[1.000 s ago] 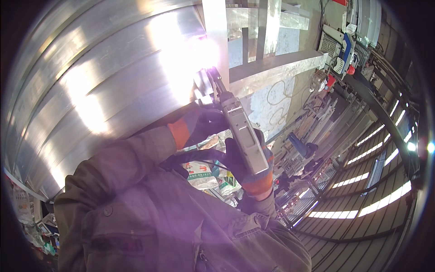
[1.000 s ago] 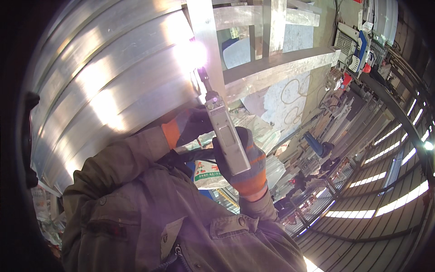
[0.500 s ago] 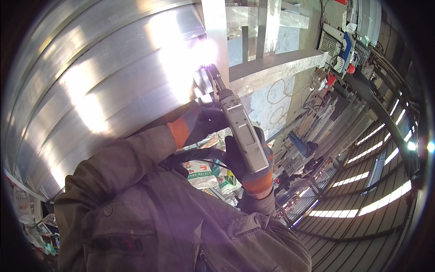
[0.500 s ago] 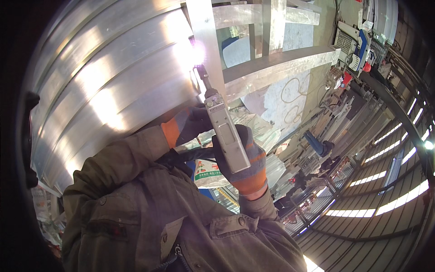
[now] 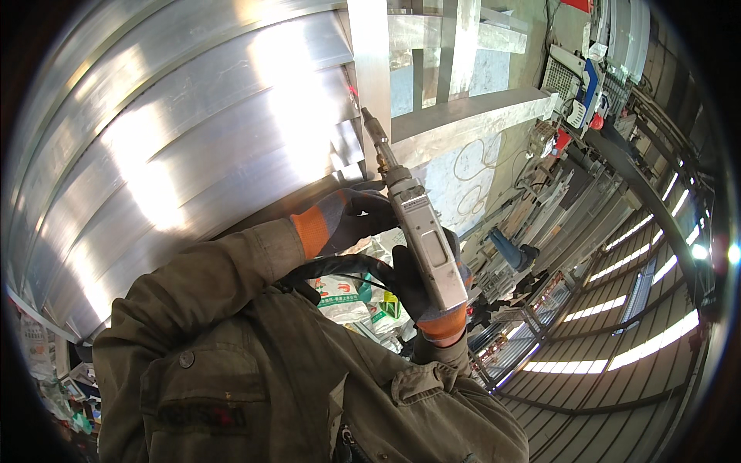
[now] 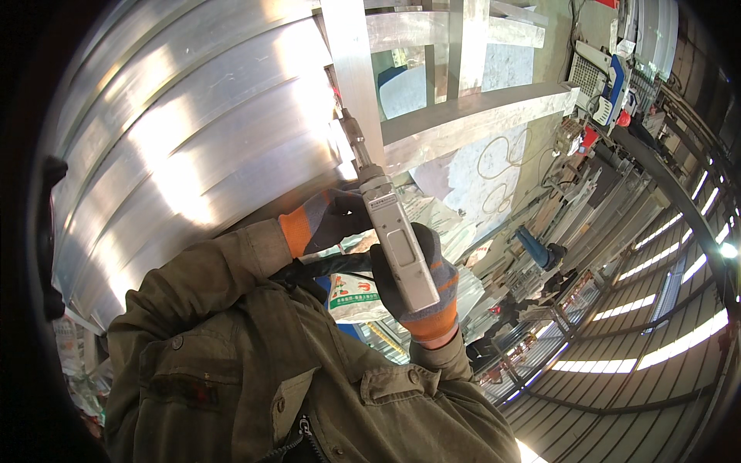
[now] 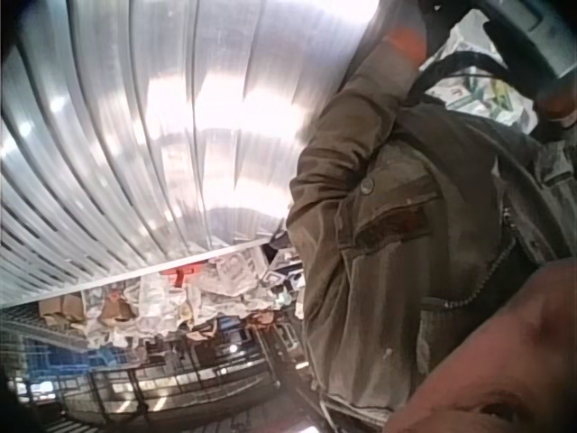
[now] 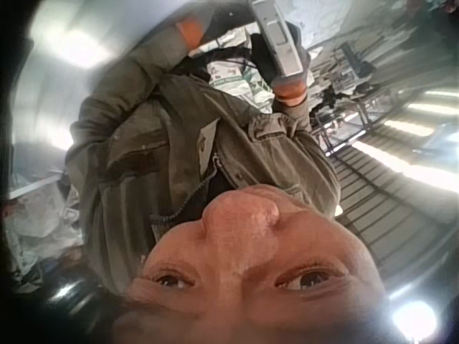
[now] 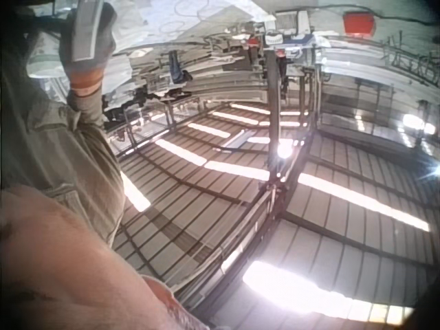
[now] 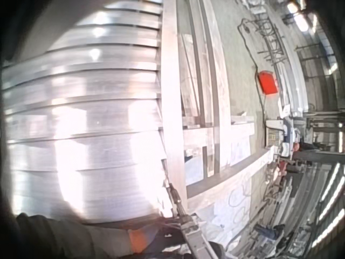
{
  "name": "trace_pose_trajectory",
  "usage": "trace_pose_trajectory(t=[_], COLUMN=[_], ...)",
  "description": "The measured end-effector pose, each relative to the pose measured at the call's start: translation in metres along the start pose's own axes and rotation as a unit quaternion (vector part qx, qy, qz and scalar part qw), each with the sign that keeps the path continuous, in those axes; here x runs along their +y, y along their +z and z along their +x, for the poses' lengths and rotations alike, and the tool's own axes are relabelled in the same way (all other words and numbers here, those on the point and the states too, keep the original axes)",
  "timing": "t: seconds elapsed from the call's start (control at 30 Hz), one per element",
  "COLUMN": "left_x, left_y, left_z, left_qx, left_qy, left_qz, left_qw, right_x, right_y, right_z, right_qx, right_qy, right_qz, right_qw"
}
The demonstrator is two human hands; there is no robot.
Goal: The person welds a metal frame using a handheld welding torch, moving along the seam of a large curved metal panel. The welder maintains a steady arc and progresses along the joint, with bright sparks visible throughout.
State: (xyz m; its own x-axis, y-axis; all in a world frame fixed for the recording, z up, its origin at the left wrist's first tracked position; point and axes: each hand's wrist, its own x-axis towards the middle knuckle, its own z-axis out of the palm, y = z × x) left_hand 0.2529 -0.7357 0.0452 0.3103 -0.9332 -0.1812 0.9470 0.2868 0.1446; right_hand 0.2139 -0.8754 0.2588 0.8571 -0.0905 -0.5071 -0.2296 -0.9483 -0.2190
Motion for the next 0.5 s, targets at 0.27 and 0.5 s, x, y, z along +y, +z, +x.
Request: trace_pose_trajectory(t=[0.27, 0.5], left_x=[-0.0014, -0.0033], left_y=[0.0005, -0.0034], left_z=[-0.0013, 0.0002], left_qx=[0.048, 0.027], left_qy=[-0.018, 0.065], left_qz=[0.07, 0.18], left_qw=[0.996, 0.981], right_x=[-0.0081, -0.0106], right_y=[-0.0036, -0.0075], right_z=[0.0039, 0.0102], right_qx=[0.016, 0.011], right_qy=[0.004, -0.025], right_qz=[0.031, 0.0], right_qw=[0.999, 1.0])
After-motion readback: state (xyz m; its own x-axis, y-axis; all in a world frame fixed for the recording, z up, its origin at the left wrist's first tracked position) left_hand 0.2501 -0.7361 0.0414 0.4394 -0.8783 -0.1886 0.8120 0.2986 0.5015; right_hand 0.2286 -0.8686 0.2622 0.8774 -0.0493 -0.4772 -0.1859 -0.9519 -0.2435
